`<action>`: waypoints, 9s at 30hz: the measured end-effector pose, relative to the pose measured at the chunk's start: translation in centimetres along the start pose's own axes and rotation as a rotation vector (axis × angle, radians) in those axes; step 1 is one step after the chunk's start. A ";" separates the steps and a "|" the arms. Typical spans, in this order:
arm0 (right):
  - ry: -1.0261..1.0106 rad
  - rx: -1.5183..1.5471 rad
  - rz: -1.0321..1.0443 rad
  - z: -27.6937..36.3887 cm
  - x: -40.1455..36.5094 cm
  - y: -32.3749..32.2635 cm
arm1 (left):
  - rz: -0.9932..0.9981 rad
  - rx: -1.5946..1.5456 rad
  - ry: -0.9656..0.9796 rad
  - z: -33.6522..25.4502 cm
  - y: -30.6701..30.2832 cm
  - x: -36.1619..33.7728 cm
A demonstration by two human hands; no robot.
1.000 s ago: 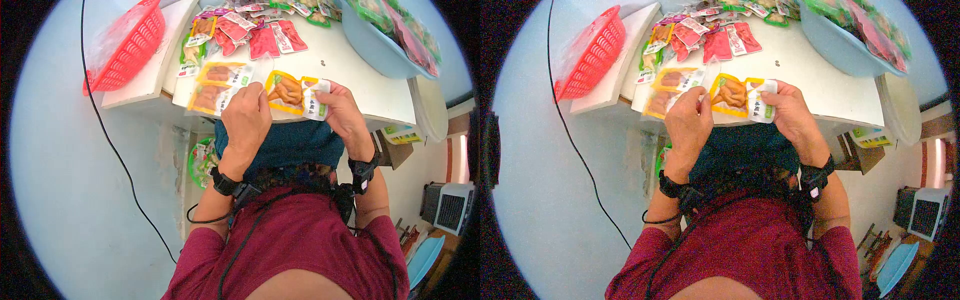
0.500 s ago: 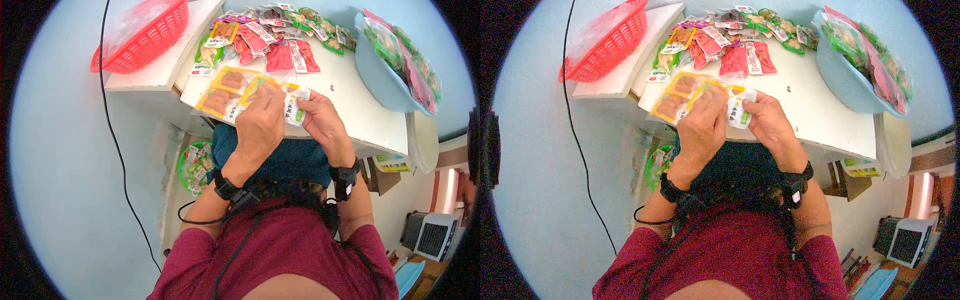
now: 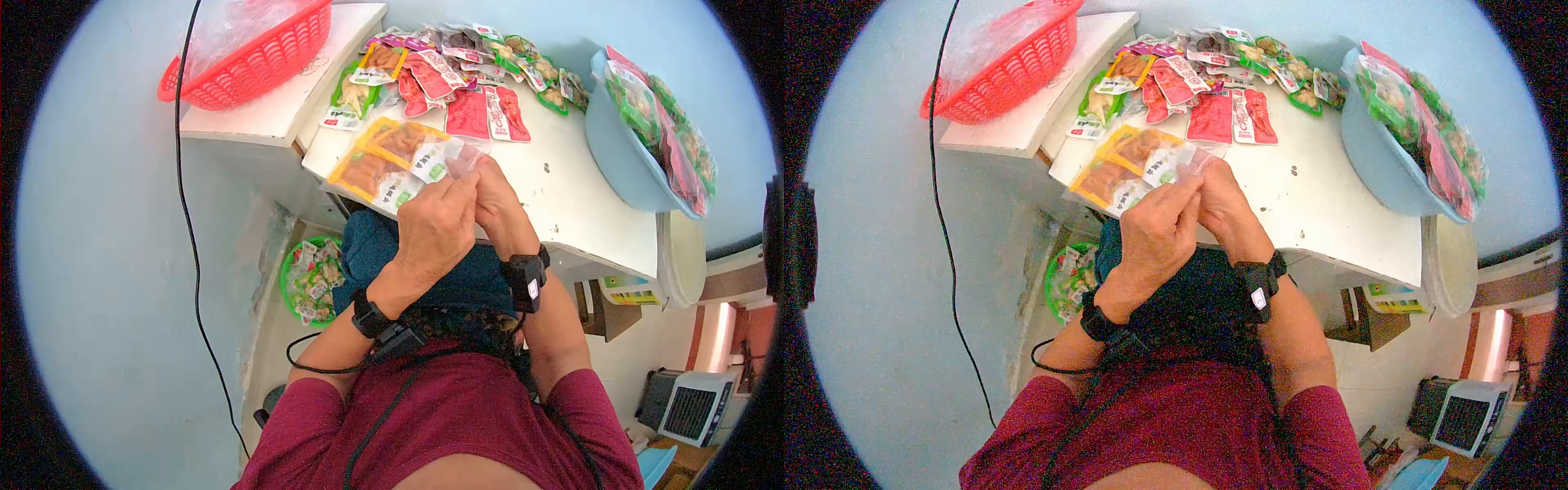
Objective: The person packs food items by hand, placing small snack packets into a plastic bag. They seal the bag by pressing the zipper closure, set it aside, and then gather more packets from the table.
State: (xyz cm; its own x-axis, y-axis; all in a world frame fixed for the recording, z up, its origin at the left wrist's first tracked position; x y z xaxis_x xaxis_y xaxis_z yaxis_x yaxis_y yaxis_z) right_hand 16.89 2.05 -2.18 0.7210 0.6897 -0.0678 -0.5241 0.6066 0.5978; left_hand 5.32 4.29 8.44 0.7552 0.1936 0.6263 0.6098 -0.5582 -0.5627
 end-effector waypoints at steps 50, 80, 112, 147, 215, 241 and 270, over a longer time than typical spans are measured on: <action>-0.215 -1.047 -0.385 11.1 -5.2 -5.8 | 0.201 0.229 0.289 -2.3 -1.2 -5.6; -0.729 -0.990 -0.002 19.6 -5.6 1.7 | -0.011 -0.608 -0.316 2.1 -8.6 5.3; -0.728 -0.366 -0.040 22.3 -11.1 -1.6 | 0.009 -1.095 -0.290 2.0 -3.9 8.0; -0.773 -0.465 -0.071 22.2 -12.9 -0.3 | 0.406 0.103 0.395 -12.9 -0.5 12.6; -0.328 -0.836 0.203 12.3 -12.2 -2.3 | 0.703 -0.147 0.124 -7.8 1.0 11.8; -0.710 -1.397 0.086 12.6 -11.4 -2.6 | 1.086 -0.912 -0.451 7.5 13.4 5.1; -0.519 0.002 -0.536 43.5 -3.6 -23.1 | 0.583 -1.365 -0.661 11.7 11.6 2.7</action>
State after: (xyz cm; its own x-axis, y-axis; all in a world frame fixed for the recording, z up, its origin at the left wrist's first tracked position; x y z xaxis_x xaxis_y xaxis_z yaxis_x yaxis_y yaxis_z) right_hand 46.16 -31.62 18.99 0.9991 0.0239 0.0356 -0.0403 0.8061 0.5903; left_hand 17.30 7.75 -2.72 0.9804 -0.1958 -0.0196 -0.1639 -0.8677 0.4692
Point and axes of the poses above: each hand's wrist, its own x-axis towards the middle knuckle, its own y-axis out of the palm, z = x × y, the point moved 10 cm from there along x, towards the middle knuckle, and after that the axes turned 5 degrees about z, right-handed, at the moved point
